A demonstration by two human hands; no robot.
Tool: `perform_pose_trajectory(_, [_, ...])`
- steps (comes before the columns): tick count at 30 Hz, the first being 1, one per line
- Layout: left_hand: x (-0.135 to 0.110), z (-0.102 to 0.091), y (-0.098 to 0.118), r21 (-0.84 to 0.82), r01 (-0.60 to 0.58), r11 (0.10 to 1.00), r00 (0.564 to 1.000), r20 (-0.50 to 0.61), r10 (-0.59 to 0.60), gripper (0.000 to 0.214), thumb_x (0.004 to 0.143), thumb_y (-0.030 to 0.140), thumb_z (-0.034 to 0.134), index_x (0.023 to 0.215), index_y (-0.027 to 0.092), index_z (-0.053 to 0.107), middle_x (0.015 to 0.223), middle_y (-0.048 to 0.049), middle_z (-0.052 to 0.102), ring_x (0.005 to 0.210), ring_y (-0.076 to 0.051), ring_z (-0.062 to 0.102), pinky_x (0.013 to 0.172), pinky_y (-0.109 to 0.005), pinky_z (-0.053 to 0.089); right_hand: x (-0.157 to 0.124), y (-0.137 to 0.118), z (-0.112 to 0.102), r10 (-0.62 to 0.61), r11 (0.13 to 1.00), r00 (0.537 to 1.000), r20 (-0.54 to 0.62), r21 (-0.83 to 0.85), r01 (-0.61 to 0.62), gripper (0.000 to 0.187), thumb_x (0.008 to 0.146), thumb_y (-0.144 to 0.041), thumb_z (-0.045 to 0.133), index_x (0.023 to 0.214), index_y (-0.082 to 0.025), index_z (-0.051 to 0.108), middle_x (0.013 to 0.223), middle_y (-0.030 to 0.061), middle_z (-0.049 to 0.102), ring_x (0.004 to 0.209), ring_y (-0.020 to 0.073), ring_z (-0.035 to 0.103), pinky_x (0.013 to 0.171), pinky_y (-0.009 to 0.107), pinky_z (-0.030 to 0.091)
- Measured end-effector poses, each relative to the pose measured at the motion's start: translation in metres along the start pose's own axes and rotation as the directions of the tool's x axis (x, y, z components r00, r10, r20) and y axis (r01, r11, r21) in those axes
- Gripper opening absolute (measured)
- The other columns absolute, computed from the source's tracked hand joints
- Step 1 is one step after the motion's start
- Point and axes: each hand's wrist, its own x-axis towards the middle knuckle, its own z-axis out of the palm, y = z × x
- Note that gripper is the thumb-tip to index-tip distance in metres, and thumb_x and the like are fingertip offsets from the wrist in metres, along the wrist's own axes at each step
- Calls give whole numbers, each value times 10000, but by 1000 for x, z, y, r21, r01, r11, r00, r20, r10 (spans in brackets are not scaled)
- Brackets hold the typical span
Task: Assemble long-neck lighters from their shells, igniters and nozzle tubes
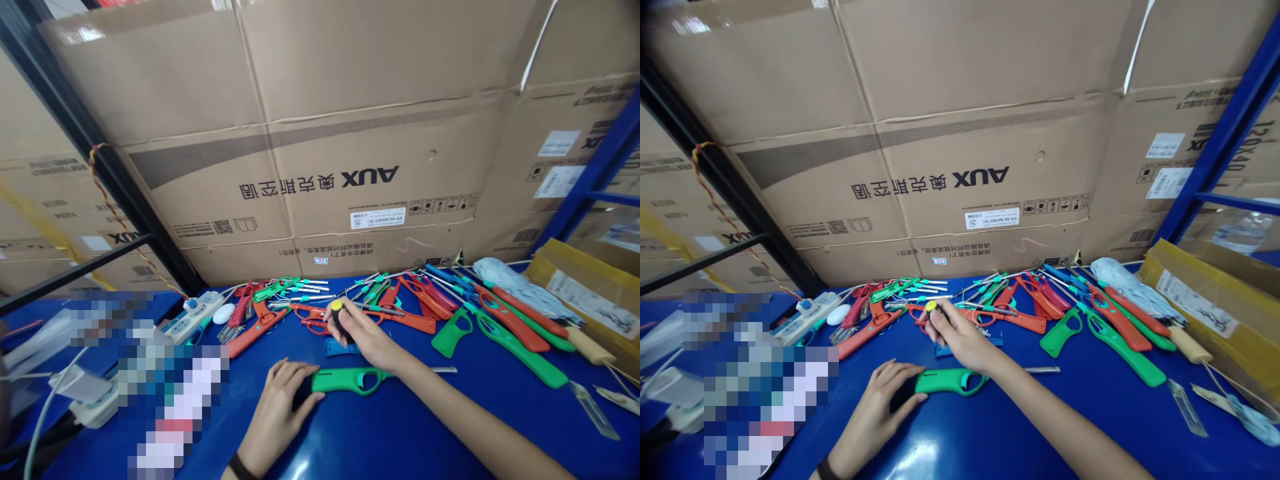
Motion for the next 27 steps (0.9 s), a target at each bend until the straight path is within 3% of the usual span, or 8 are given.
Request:
perform_pose_trajectory(4, [-13,13,21,21,86,996,994,-64,-85,264,863,287,599,1124,250,584,1058,-66,684,1013,-253,628,950,-525,421,13,3,35,11,907,980,200,411,-94,404,925,-587,360,1008,-208,473,698,-39,438,533,88,379,552,248,330])
perform_pose_trajectory(6, [-17,18,26,37,96,995,991,-96,-92,251,859,276,597,1106,236,588,1039,-71,688,1006,-257,631,947,-526,420,14,10,48,15,865,978,208,488,-117,404,911,-596,386,979,-210,482,686,-44,418,519,81,343,534,240,308])
perform_pose_trajectory(12, [-19,19,27,11,82,997,987,-137,-80,261,865,223,575,1124,258,569,1037,-38,689,993,-231,634,987,-520,374,16,22,54,56,875,995,79,476,-87,419,874,-620,441,936,-207,478,652,-59,388,498,75,292,501,234,242])
perform_pose_trajectory(27, [-19,20,28,21,66,998,983,-175,-62,264,872,230,565,1135,241,566,1040,-49,682,990,-232,629,993,-509,361,12,24,54,65,888,994,82,450,-95,408,893,-605,417,952,-206,480,659,-55,391,516,83,311,526,251,235])
